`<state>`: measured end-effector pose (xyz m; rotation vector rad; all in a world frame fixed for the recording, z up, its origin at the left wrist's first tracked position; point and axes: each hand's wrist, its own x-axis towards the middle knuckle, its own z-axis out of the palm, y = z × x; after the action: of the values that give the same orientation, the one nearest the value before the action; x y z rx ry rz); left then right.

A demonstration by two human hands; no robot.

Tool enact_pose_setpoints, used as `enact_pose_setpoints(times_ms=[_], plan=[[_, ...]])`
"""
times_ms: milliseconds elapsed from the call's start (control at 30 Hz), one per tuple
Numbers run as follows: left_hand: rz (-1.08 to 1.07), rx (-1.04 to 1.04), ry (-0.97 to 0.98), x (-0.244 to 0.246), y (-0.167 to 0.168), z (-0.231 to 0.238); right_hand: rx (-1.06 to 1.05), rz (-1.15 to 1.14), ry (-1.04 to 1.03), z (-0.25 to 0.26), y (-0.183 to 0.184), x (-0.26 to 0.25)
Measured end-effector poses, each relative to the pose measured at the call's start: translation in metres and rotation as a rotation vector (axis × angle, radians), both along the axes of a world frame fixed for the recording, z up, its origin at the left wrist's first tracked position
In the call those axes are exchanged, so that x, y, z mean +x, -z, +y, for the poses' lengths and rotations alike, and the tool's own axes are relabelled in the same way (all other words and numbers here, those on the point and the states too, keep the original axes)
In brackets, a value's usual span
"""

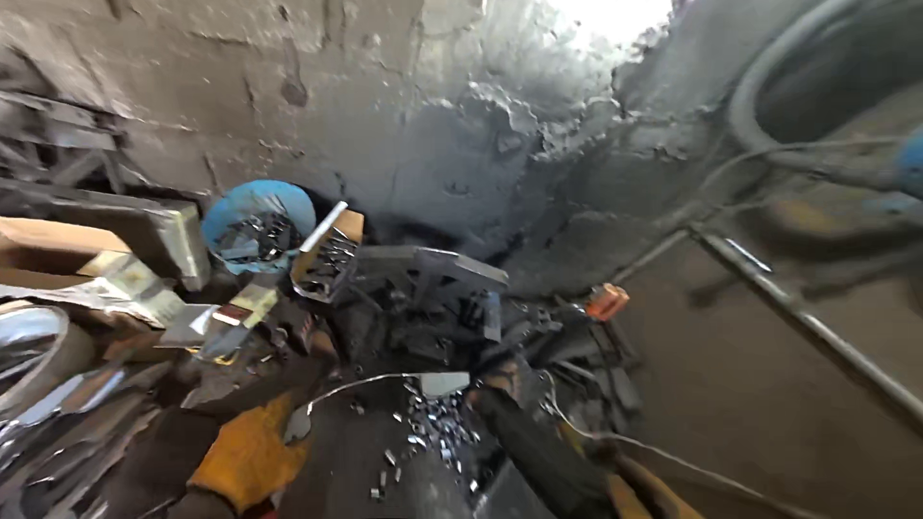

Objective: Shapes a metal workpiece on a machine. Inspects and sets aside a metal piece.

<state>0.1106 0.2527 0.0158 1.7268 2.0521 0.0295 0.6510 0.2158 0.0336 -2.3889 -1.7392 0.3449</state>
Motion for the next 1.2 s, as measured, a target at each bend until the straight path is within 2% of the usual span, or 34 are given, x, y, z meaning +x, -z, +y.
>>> enact_pose_setpoints(times_ms=[167, 367, 600, 1200], plan=[[0.037, -0.091, 0.129, 0.002, 0.013, 0.009, 0.035, 0.058, 0.068, -0.004, -0.007, 0.002], [0.01, -0.062, 0.075, -0.015, 0.022, 0.01, -0.043, 0.046, 0.089, 0.005, -0.011, -0.008], [-0.021, -0.079, 0.051, -0.015, 0.015, 0.011, -0.046, 0.049, 0.092, 0.005, -0.008, -0.007], [0.024, 0.03, 0.109, -0.011, 0.018, 0.014, -0.063, 0.067, 0.085, 0.003, -0.005, 0.001]])
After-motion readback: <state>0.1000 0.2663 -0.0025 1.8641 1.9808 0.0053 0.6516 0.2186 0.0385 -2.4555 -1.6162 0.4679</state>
